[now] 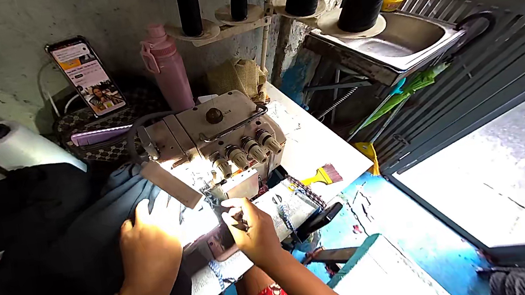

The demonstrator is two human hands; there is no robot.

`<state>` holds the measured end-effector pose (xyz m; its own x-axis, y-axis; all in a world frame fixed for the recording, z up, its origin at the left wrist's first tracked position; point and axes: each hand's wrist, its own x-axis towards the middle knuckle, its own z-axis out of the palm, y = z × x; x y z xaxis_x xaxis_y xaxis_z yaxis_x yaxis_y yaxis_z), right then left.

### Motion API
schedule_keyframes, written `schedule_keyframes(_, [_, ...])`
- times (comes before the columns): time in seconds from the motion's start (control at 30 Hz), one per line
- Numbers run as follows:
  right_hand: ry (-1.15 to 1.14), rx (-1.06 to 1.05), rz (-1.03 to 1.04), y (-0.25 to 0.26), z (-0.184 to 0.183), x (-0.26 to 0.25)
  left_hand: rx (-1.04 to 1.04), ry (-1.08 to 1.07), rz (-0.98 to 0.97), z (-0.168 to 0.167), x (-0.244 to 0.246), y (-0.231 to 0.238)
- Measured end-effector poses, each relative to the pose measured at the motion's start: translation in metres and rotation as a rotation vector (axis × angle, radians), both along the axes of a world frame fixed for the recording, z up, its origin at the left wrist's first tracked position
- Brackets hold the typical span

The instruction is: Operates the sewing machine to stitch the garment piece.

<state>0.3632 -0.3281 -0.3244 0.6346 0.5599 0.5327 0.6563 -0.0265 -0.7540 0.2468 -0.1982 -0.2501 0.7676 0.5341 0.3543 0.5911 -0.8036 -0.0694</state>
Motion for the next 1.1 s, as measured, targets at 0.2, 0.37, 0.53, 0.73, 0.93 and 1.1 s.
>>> schedule_keyframes(0.2, [-0.093, -0.139, -0.036, 0.017, 0.008, 0.001, -0.085, 0.029, 0.115, 0.003, -0.003, -0.005])
schedule_keyframes(0.37, [0.048, -0.775, 0.112, -0.005, 0.034, 0.009, -0.135, 0.009, 0.124, 0.003, -0.034, -0.007])
schedule_keyframes(0.53, [0.183, -1.102, 0.118, -0.032, 0.064, 0.018, -0.143, -0.05, 0.114, 0.0, -0.059, -0.011])
schedule_keyframes(0.73, [-0.411, -0.374, 0.07, 0.003, 0.073, -0.028, -0.128, -0.115, 0.097, 0.003, -0.062, -0.02])
schedule_keyframes(0.93, [-0.594, -0.408, -0.035, 0.052, 0.064, -0.038, -0.101, -0.171, 0.098, 0.003, -0.063, -0.019])
schedule_keyframes(1.1, [-0.262, -0.253, 0.069, 0.003, 0.056, -0.015, -0.272, -0.543, 0.059, 0.046, -0.161, 0.017])
